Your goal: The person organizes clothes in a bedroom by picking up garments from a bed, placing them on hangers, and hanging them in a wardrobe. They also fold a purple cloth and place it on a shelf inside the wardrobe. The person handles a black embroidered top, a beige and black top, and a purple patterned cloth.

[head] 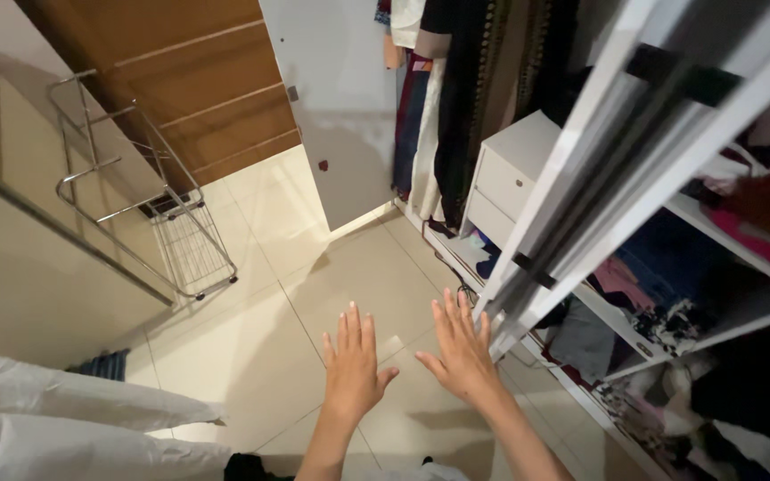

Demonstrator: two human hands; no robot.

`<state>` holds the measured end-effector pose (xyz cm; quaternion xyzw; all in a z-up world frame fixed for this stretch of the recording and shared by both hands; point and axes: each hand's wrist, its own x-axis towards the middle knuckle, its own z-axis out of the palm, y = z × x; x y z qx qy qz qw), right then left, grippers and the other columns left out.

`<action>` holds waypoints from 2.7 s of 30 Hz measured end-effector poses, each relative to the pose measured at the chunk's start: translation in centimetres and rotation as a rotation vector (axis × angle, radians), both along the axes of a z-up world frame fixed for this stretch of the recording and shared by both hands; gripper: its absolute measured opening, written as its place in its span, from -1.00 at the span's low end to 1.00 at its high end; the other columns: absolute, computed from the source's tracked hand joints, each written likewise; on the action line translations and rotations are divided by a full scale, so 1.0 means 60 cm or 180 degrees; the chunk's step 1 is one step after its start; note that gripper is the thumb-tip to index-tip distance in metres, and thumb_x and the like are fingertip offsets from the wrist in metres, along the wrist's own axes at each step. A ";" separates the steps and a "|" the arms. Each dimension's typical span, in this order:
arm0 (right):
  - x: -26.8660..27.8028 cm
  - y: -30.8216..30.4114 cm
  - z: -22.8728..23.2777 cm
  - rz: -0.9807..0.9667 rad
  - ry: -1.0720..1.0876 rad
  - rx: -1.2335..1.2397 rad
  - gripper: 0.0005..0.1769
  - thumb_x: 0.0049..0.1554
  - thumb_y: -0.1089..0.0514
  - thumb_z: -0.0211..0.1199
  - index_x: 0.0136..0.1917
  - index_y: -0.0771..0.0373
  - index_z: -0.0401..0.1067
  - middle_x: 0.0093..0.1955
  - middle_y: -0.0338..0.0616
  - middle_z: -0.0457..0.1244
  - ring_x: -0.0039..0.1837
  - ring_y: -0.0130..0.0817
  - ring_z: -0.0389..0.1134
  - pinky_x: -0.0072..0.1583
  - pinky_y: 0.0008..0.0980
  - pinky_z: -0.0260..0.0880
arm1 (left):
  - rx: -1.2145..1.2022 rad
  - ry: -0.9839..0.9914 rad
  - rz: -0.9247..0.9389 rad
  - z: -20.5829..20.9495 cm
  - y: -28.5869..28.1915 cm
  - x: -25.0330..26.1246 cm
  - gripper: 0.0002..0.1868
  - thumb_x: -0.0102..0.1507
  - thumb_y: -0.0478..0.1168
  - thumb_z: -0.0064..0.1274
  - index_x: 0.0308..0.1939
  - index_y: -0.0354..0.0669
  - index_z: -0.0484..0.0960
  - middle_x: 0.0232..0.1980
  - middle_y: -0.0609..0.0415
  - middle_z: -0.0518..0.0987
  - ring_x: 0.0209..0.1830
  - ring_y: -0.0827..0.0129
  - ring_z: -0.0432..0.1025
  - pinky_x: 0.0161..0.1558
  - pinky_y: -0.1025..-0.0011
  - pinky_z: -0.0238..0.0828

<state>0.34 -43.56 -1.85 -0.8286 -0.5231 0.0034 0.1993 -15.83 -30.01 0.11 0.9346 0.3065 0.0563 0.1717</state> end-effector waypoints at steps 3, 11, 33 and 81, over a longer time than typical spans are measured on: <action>-0.011 -0.026 0.005 -0.0153 -0.0097 -0.0078 0.07 0.07 -0.22 0.32 0.57 0.30 -0.15 0.66 0.18 -0.32 0.67 0.14 -0.36 0.44 0.43 -0.35 | 0.0042 -0.0014 -0.0101 0.010 -0.015 -0.005 0.10 0.07 0.06 0.38 0.48 -0.27 0.05 0.61 -0.26 -0.17 0.61 -0.11 -0.19 0.44 -0.25 -0.19; -0.064 -0.132 0.027 -0.0514 0.0041 0.0041 0.07 0.07 -0.19 0.32 0.59 0.30 -0.15 0.67 0.17 -0.31 0.67 0.14 -0.36 0.42 0.48 -0.34 | 0.0149 0.0151 -0.0514 0.035 -0.058 -0.008 0.11 0.08 0.10 0.37 0.48 -0.27 0.03 0.62 -0.23 -0.20 0.62 -0.06 -0.20 0.45 -0.22 -0.19; -0.123 -0.477 0.040 -0.1582 -0.0039 -0.0181 0.03 0.08 -0.19 0.29 0.59 0.24 -0.13 0.68 0.07 -0.32 0.68 0.05 -0.41 0.49 0.33 -0.41 | 0.0289 -0.0328 -0.1338 0.031 -0.318 0.040 0.15 0.04 0.07 0.41 0.48 -0.29 0.03 0.61 -0.28 -0.16 0.61 -0.12 -0.15 0.41 -0.33 -0.14; -0.512 -1.078 0.005 -0.3079 0.0380 -0.0165 0.01 0.07 -0.13 0.33 0.57 0.28 -0.10 0.68 0.14 -0.29 0.69 0.11 -0.38 0.46 0.43 -0.36 | -0.0304 0.0567 -0.3094 0.007 -0.937 -0.207 0.09 0.11 0.05 0.34 0.51 -0.25 0.00 0.64 -0.22 -0.24 0.63 -0.07 -0.21 0.48 -0.23 -0.30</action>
